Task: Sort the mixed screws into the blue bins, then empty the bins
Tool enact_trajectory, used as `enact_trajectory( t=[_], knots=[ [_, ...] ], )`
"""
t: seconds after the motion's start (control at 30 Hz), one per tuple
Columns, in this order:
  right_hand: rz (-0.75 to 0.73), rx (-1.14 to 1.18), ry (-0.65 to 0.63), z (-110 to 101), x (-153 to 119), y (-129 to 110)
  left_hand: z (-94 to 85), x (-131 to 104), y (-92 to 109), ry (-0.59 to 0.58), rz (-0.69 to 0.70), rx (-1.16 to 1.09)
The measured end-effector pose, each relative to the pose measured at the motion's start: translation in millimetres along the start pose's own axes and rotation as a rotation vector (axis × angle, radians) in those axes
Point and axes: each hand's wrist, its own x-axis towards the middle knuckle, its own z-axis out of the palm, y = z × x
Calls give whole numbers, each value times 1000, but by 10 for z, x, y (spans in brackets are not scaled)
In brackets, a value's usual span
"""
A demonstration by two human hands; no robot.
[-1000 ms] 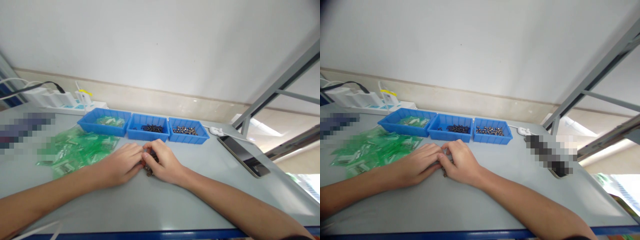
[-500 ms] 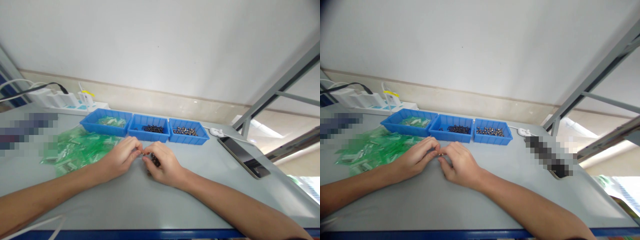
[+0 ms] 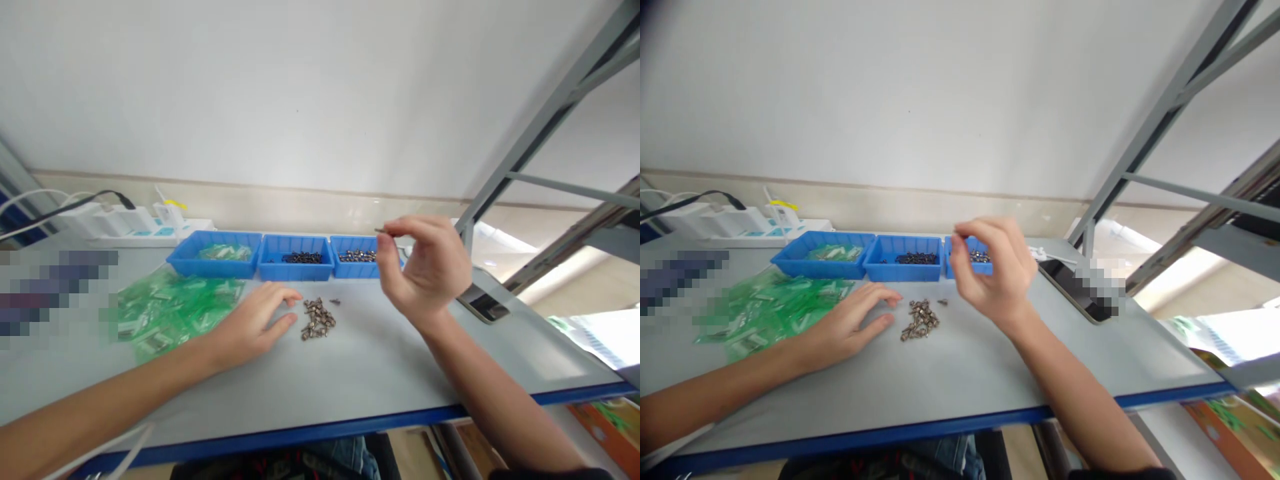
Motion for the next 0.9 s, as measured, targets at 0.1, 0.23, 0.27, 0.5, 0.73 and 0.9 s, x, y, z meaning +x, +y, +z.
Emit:
enact_trajectory(
  t=[0.1,0.23,0.27,0.5,0.73,0.9],
  knots=[
    [116,-123,-181,-40,15,257,-3,4,45,-54,81,37],
    [258,-140,-531,13,-99,411,6,1,92,-112,142,83],
    [260,-113,-591,26,-123,389,11,1,95,-123,146,92],
    [31,144,-929,66,-241,-109,34,-4,73,-138,134,151],
    [-79,272,-1133,-4,-268,-382,32,-9,18,-90,103,216],
    [-87,283,-1136,-19,-334,-370,14,0,-12,-62,87,204]
  ],
)
